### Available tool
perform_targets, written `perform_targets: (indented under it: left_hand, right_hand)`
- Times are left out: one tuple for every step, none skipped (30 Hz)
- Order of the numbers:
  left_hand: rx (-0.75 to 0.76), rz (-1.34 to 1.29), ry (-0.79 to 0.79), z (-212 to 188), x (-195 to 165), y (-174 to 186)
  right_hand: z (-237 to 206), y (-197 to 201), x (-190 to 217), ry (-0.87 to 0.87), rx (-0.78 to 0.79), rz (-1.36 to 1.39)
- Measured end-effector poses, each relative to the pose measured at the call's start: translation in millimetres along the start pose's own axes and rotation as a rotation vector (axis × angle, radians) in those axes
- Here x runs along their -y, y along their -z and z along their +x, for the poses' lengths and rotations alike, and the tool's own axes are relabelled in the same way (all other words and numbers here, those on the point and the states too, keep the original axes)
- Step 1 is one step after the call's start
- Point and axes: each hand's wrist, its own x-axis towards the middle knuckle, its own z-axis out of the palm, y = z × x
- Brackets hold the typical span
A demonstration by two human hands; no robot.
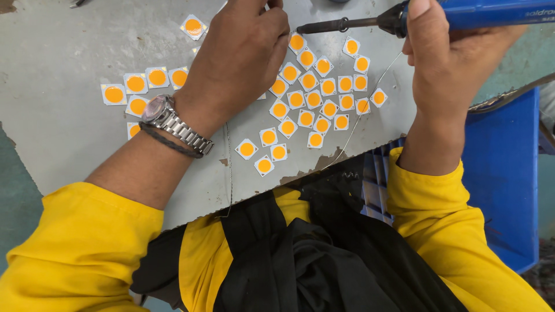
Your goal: The person solders thin wires onto small square LED chip components laid out on a metal work board. They hold a soldering iron in one hand and position each component and wire with the other, working through the components one at a time and occasionally repositioning the wire.
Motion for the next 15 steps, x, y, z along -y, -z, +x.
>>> perform_targets:
  left_hand:
    - [0.003, -0.002, 0.002, 0.0, 0.0, 0.0]
    - [0.004, -0.002, 0.001, 0.0, 0.0, 0.3]
    - [0.005, -0.003, 0.000, -0.1, 0.2, 0.4]
    - [0.007, 0.001, -0.008, -0.3, 0.1, 0.5]
    - [0.009, 0.006, -0.015, -0.5, 0.2, 0.6]
    - [0.010, 0.012, -0.023, -0.6, 0.3, 0.5]
    - [0.013, 0.017, -0.021, -0.5, 0.5, 0.1]
    - [0.016, 0.022, -0.019, -0.6, 0.7, -0.3]
    - [0.019, 0.029, -0.017, -0.7, 1.0, -0.5]
    - [0.016, 0.030, -0.019, -0.8, 1.4, -0.9]
    - [0.012, 0.031, -0.022, -1.0, 1.7, -1.2]
    - [0.013, 0.034, -0.020, -1.4, 1.9, -1.4]
    - [0.013, 0.037, -0.017, -1.8, 2.1, -1.5]
    - [0.017, 0.041, -0.012, -2.0, 2.0, -1.9]
    - [0.020, 0.045, -0.007, -2.0, 2.2, -2.0]
  right_hand:
    - [-0.3, 0.1, 0.8, -0.002, 0.000, -0.001]
    - [-0.5, 0.0, 1.5, -0.002, -0.004, 0.000]
    - [-1.0, 0.1, 2.2, -0.002, -0.007, 0.001]
    - [-1.0, 0.1, 2.7, -0.001, -0.014, 0.003]
    - [-1.4, 0.4, 3.3, 0.001, -0.015, 0.004]
    - [-1.3, 0.3, 3.5, 0.004, -0.016, 0.005]
    - [-1.6, 0.1, 3.8, 0.007, -0.010, 0.005]
    - [-1.4, -0.6, 3.6, 0.012, -0.002, 0.006]
    - [-1.2, -1.3, 3.4, 0.018, 0.006, 0.007]
    - [-0.1, -2.7, 2.4, 0.025, 0.017, 0.010]
    - [-0.3, -3.5, 2.2, 0.022, 0.016, 0.014]
    - [0.3, -4.5, 1.6, 0.019, 0.015, 0.018]
    - [-0.6, -5.1, 1.6, 0.005, 0.002, 0.023]
    - [-0.7, -5.2, 1.4, -0.001, -0.002, 0.025]
    - [-1.1, -5.3, 1.3, -0.006, -0.006, 0.027]
